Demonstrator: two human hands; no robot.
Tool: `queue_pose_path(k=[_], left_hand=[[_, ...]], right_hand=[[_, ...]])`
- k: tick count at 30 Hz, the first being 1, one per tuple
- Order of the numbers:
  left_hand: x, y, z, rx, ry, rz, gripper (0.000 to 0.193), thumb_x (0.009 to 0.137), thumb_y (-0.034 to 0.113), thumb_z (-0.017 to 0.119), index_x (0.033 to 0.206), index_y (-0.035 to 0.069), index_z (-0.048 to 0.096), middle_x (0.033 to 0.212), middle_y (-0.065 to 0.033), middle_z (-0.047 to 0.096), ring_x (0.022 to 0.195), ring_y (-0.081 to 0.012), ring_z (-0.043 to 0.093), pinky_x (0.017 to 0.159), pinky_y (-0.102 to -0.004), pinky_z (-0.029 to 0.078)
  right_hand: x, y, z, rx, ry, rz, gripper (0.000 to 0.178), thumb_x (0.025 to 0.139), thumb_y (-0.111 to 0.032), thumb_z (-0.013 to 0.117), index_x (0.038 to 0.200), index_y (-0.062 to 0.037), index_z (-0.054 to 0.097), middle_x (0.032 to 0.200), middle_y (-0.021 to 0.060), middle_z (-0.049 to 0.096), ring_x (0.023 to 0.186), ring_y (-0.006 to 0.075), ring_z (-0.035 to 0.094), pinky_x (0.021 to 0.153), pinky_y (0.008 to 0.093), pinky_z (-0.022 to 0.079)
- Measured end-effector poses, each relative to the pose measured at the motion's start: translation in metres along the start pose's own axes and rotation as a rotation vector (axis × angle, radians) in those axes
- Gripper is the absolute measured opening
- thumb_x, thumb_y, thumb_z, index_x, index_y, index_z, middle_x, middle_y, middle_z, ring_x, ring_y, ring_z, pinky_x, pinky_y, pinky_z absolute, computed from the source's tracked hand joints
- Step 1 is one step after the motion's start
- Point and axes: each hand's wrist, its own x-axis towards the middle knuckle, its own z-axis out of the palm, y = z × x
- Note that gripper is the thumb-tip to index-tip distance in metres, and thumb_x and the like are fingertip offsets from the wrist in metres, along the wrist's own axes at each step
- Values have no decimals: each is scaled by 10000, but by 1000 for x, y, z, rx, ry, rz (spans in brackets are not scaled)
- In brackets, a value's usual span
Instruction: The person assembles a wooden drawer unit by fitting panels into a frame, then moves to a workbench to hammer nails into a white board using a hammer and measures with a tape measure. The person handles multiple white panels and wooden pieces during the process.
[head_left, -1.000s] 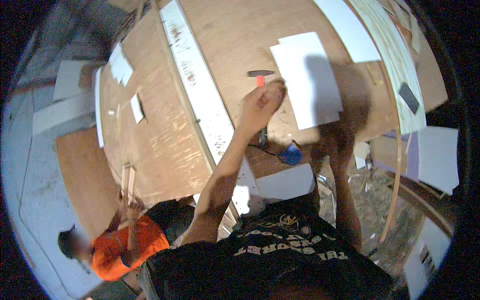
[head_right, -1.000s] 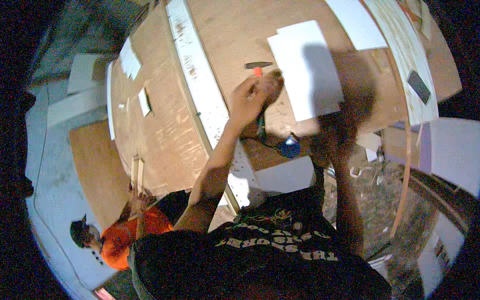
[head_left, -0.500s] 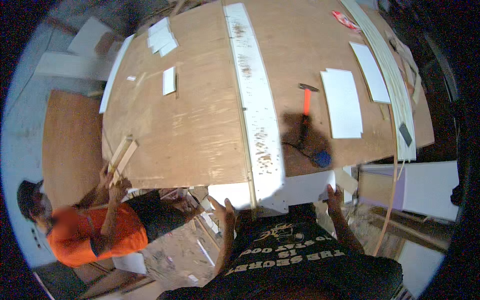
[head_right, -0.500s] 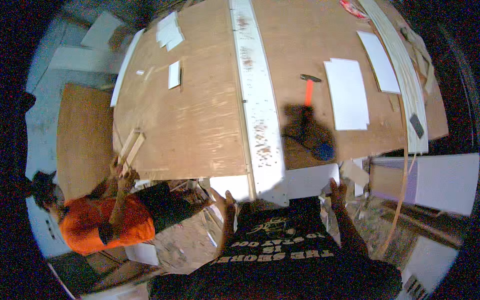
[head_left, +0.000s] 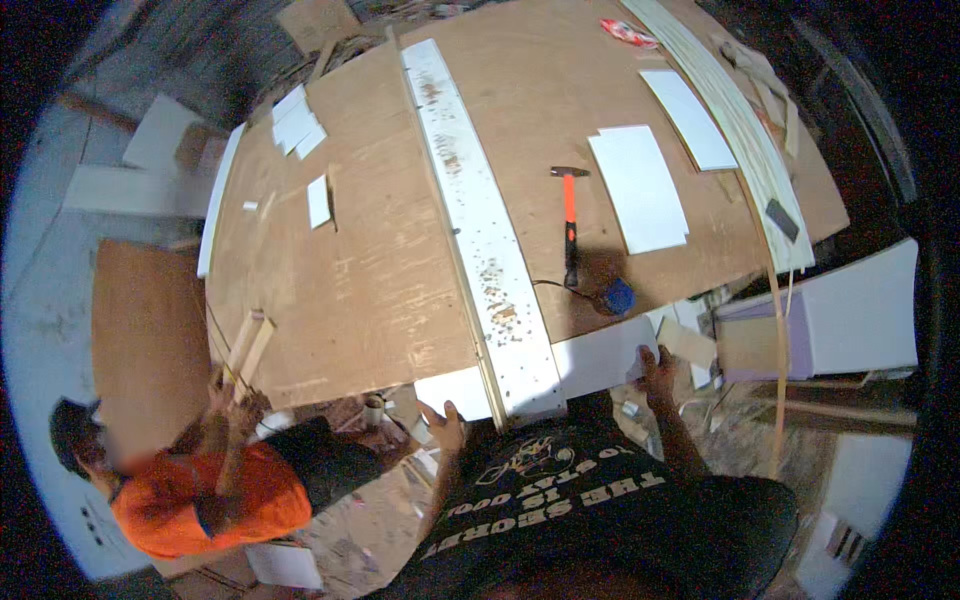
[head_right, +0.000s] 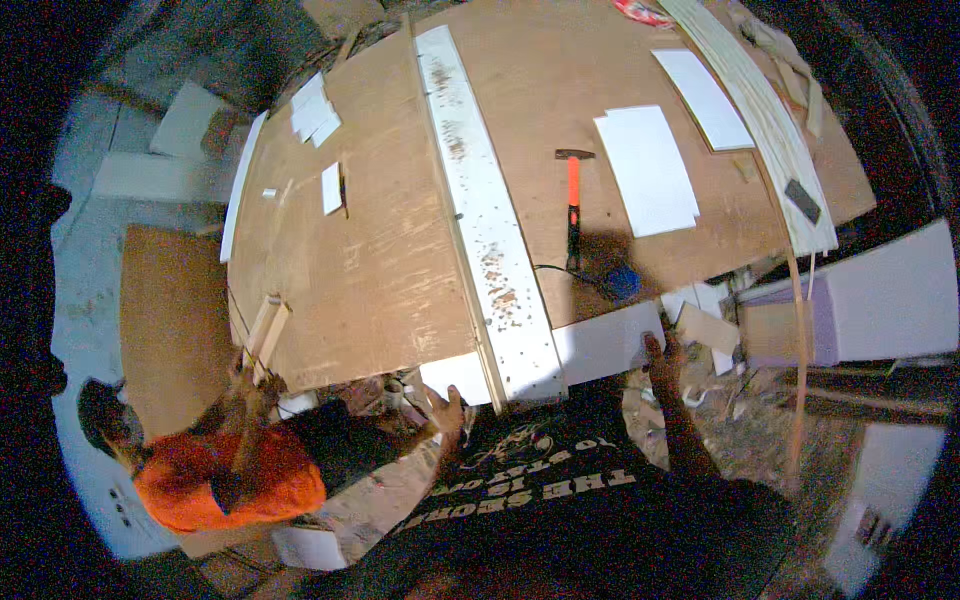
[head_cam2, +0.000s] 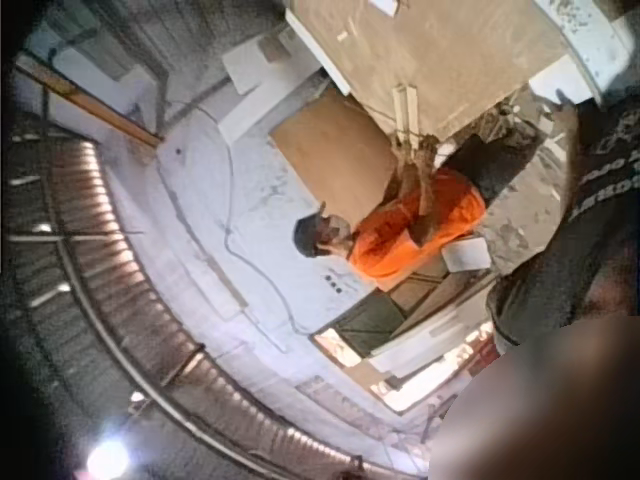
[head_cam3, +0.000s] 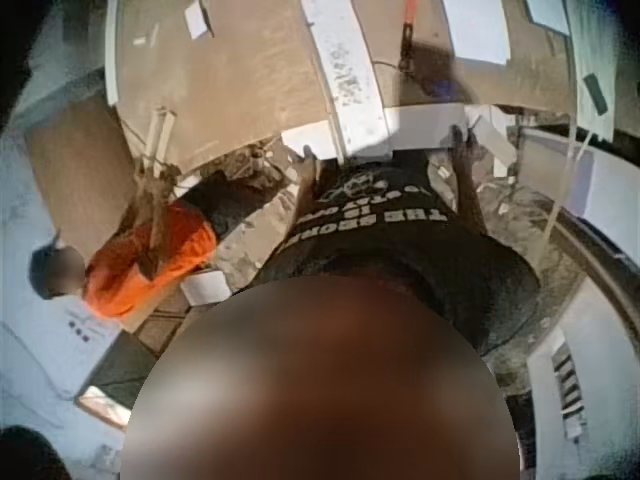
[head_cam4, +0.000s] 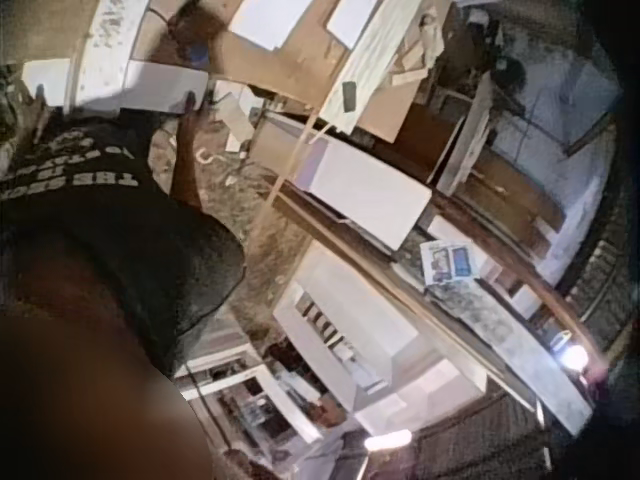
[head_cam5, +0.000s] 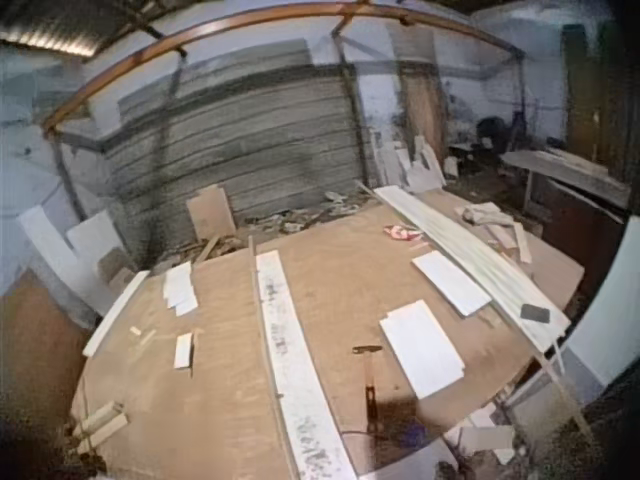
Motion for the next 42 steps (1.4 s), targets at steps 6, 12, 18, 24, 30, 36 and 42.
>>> queue_pose_path(k=[6, 12, 18, 24, 30, 36, 42], left_hand=[[25, -27, -4, 145, 30, 54, 934, 986, 275, 669, 1567, -106, 44, 1464, -184, 439, 1203, -240, 478, 1047, -322, 385], [16, -39, -18, -244, -251, -259, 595, 1033, 237, 581, 1489, -58, 338, 934, -36, 552, 866, -152, 490, 778, -323, 421], [18, -67, 55, -727, -580, -267, 376, 1029, 212, 533, 1356, 25, 526, 1294, -131, 621, 1167, -269, 601, 985, -436, 512], [50, -30, 33, -767, -774, -350, 405, 977, 234, 649, 1321, 32, 582, 1217, -91, 675, 1064, -211, 651, 876, -341, 529], [2, 213, -115, -701, -217, 272, 708, 958, 387, 663, 1485, -19, 421, 1448, -191, 510, 1322, -256, 498, 1069, -373, 394], [-38, 331, -160, -208, -412, 560, 763, 860, 144, 637, 1537, -21, 327, 1514, -236, 434, 1432, -337, 397, 1187, -445, 275], [-36, 330, -170, -270, -437, 332, 895, 757, 100, 636, 1573, 18, 278, 1498, -215, 461, 1405, -306, 421, 1174, -420, 286]], right_hand=[[-14, -46, 6, 16, 5, 25, 409, 959, -322, 698, 1179, 19, 647, 1093, 126, 683, 975, 211, 647, 847, 385, 528], [-32, -109, 6, -247, -82, -58, 407, 904, -314, 754, 1123, 17, 663, 1006, 192, 712, 866, 301, 708, 755, 441, 561], [-71, -194, 19, -350, -137, -312, 435, 876, -388, 752, 1028, 1, 630, 888, 211, 666, 828, 358, 687, 721, 454, 545], [-140, -220, 71, -196, -369, -518, 587, 833, -430, 794, 1185, -24, 558, 1098, 209, 626, 972, 329, 651, 809, 445, 542], [-173, -227, 169, -49, -937, -805, 750, 832, -382, 796, 1422, -42, 482, 1444, 189, 471, 1354, 347, 455, 1119, 448, 382], [-94, -212, 210, -86, -1147, -782, 472, 944, -281, 710, 1333, -36, 603, 1285, 147, 631, 1194, 282, 604, 1050, 419, 446], [126, -158, 194, -883, 175, -613, 752, 793, -427, 821, 1306, 27, 509, 1150, 245, 651, 1043, 394, 664, 875, 479, 559]])
